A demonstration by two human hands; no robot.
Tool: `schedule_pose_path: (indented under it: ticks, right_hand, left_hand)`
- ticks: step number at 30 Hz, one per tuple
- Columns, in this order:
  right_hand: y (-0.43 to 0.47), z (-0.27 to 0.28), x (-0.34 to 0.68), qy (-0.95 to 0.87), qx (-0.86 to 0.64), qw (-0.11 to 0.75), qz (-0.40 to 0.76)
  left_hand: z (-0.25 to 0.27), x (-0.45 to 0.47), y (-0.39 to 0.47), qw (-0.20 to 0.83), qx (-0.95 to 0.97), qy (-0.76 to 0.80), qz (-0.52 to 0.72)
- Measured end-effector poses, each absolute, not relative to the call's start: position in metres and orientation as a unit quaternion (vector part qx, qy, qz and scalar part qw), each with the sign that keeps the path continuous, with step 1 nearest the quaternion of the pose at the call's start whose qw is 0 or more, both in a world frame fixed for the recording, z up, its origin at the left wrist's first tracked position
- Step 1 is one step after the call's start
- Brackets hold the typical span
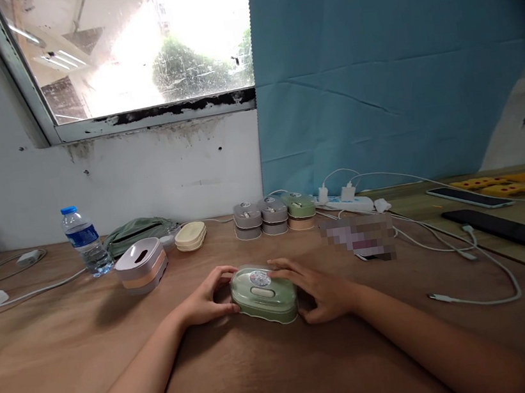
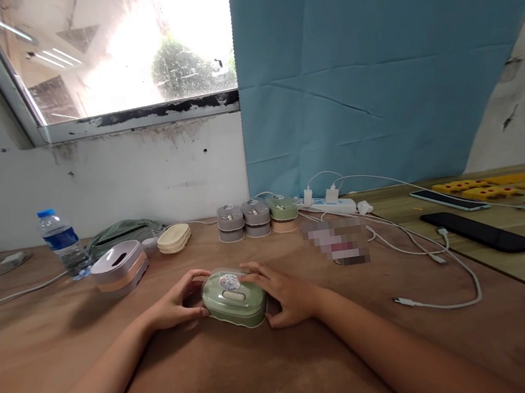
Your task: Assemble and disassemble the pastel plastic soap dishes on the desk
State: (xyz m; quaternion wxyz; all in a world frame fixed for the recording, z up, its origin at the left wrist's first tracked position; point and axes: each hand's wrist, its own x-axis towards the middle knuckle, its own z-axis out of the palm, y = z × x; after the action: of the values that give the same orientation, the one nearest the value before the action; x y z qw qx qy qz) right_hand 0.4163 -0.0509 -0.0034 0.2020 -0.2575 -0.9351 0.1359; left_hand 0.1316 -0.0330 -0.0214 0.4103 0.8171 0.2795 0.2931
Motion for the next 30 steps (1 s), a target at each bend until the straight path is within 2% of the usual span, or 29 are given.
schedule_pose_path:
  ticks: [2,6,8,16,30]
  right_hand:
    - [-0.046,-0.006,0.417,-0.938,-0.253,0.211,0.106]
    - [-0.033,-0.018,0.403,-0.933,-0.258,0.246,0.043]
    - [-0.026,-0.022,0.387,-0.928,-0.264,0.262,0.006]
    - [0.018,-0.025,0.314,-0.890,-0.367,0.256,-0.088]
    - [0.079,-0.036,0.265,-0.858,-0.452,0.237,-0.061]
  left_hand:
    - [-0.028,0.126,-0.023,0.308,0.828,0.337,0.325]
    - [-0.038,0.114,0.012,-0.015,0.797,0.486,0.358]
    - [-0.040,0.109,0.034,-0.088,0.771,0.521,0.356]
    - [-0.046,0.081,0.096,-0.120,0.728,0.571,0.358]
    - [-0.049,0.072,0.102,-0.098,0.756,0.524,0.379]
